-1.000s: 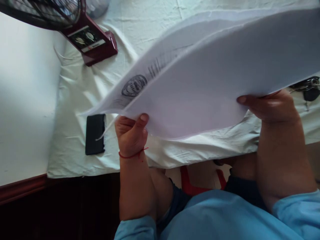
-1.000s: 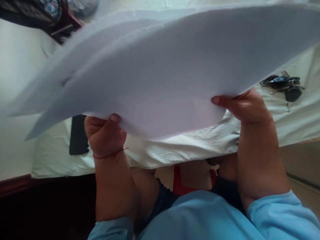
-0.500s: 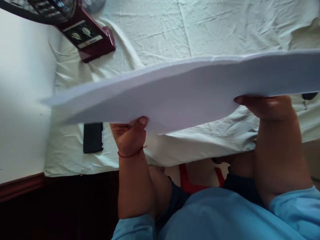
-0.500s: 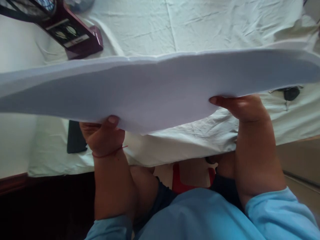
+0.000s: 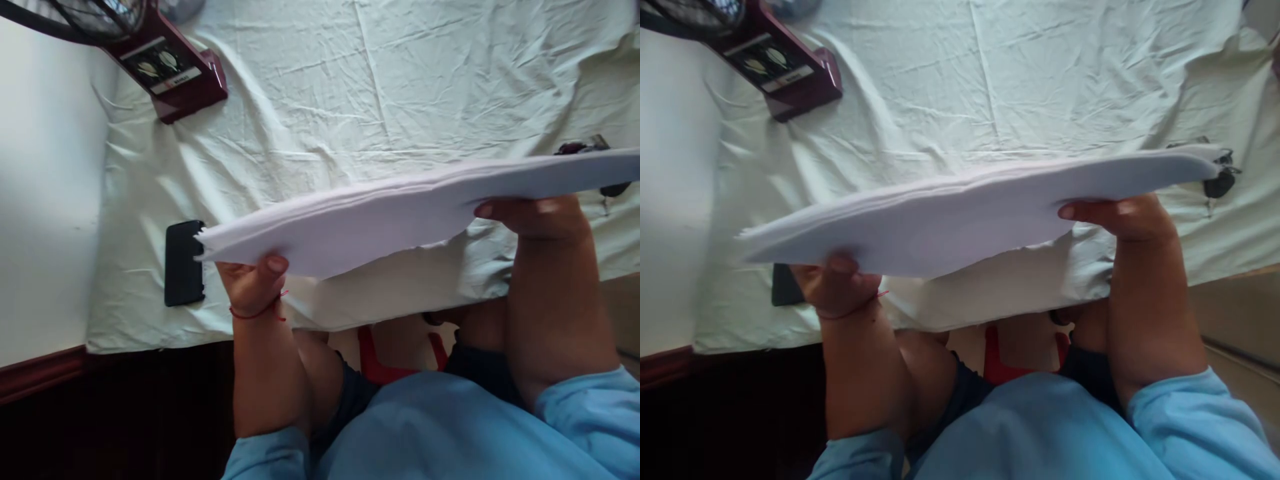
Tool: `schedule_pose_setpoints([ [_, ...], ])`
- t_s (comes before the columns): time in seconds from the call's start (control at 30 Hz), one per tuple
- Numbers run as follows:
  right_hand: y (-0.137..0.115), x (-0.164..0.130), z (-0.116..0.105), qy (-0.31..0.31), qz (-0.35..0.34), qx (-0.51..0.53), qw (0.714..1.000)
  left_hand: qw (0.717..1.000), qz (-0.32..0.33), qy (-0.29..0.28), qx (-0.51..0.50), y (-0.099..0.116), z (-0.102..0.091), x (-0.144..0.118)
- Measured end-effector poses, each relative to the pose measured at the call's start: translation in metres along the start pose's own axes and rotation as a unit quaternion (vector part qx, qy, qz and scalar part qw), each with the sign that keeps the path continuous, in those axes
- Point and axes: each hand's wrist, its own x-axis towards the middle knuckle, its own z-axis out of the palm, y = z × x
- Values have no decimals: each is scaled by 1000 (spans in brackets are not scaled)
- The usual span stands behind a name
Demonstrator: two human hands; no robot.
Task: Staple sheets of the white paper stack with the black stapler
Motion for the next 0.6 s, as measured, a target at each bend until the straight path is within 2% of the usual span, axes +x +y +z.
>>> schedule_pose_setpoints([
  [0.13,-7,-1,4,12,-15,9,1000,997,-53,-51,34,-2,-4,-4],
  [0.2,-11,-3,9,19,8,8,1000,994,-72,-52,56,-4,-4,-5],
  [0.27,-14,-6,15,55,27,10,998,994,-69,-37,71,-5,-1,-7],
  [0.4,-17,-9,19,105,3,32,994,997,-50,-26,60,-3,6,-6],
  [0.5,-17,-5,15,66,-8,33,997,996,-50,-44,61,-6,4,-2],
  [0.6,-19,-1,12,11,34,-13,999,986,-69,-82,126,-9,-3,-2],
])
